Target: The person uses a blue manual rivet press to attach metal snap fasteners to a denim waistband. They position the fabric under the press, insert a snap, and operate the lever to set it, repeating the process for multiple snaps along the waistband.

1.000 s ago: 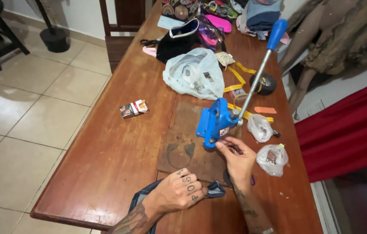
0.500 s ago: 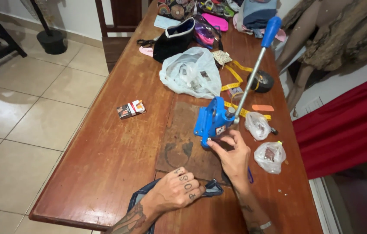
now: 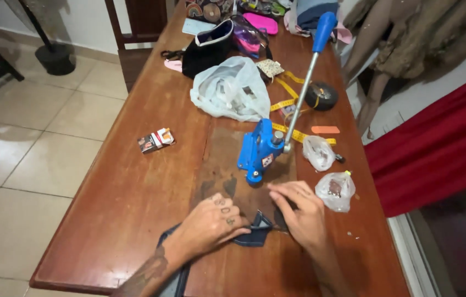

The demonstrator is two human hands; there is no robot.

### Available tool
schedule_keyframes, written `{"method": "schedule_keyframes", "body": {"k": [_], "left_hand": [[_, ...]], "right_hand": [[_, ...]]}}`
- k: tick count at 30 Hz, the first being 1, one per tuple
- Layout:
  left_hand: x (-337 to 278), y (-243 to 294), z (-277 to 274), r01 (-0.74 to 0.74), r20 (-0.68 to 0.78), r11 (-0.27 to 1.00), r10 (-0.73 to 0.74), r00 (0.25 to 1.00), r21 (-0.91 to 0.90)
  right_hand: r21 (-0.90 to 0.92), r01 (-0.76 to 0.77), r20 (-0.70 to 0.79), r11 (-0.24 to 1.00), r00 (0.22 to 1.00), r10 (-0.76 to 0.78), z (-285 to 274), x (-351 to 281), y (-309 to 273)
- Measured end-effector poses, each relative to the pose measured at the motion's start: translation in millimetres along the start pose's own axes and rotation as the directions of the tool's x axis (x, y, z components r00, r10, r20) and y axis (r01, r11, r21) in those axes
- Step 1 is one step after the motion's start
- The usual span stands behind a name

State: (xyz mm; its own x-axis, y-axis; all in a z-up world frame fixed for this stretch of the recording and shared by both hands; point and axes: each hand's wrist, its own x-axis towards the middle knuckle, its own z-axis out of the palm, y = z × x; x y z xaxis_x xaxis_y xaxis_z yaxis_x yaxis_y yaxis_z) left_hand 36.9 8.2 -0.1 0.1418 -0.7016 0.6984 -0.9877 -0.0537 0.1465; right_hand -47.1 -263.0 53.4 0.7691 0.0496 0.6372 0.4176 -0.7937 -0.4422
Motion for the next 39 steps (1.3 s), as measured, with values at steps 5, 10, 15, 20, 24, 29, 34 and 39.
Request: {"method": "schedule_keyframes", "body": {"k": [5,10,15,20,24,29,34,39], "left_hand": [[8,-41,7,-0.033,0.117,0.995,0.044,0.992,-0.095],[2,-46,20,-0.048,0.117,0.985,0.068,0.991,-0.168],[-2,-34,22,-0.065,0.027,0.987,0.07,0.997,-0.144],[-6,-36,20,-0.057,0.054,0.992,0.064,0.997,-0.116],[-7,-35,16,-0.061,0.045,0.99,0.067,0.997,-0.126],[-7,-37,17,-0.064,0.05,0.994,0.068,0.996,-0.089],[-6,-35,15,-0.052,0.041,0.994,0.057,0.998,-0.099],[9,-34,-4,0.214,0.124,0.842,-0.175,0.977,-0.495]], "right_hand": [[0.044,-0.24,-0.021,0.97,0.97,0.241,28,26,23],[0.075,-0.306,-0.048,0.949,0.95,0.31,51,28,27],[0.106,-0.293,-0.118,0.95,0.945,0.304,61,26,30],[0.065,-0.207,-0.128,0.976,0.969,0.214,61,24,29],[0.089,-0.211,-0.121,0.974,0.968,0.221,63,19,28],[0.198,-0.312,-0.096,0.929,0.937,0.336,66,16,35],[0.258,-0.372,-0.098,0.892,0.908,0.407,41,8,32],[0.256,-0.091,0.33,0.962,0.944,0.001,-4,-2,-1]]}}
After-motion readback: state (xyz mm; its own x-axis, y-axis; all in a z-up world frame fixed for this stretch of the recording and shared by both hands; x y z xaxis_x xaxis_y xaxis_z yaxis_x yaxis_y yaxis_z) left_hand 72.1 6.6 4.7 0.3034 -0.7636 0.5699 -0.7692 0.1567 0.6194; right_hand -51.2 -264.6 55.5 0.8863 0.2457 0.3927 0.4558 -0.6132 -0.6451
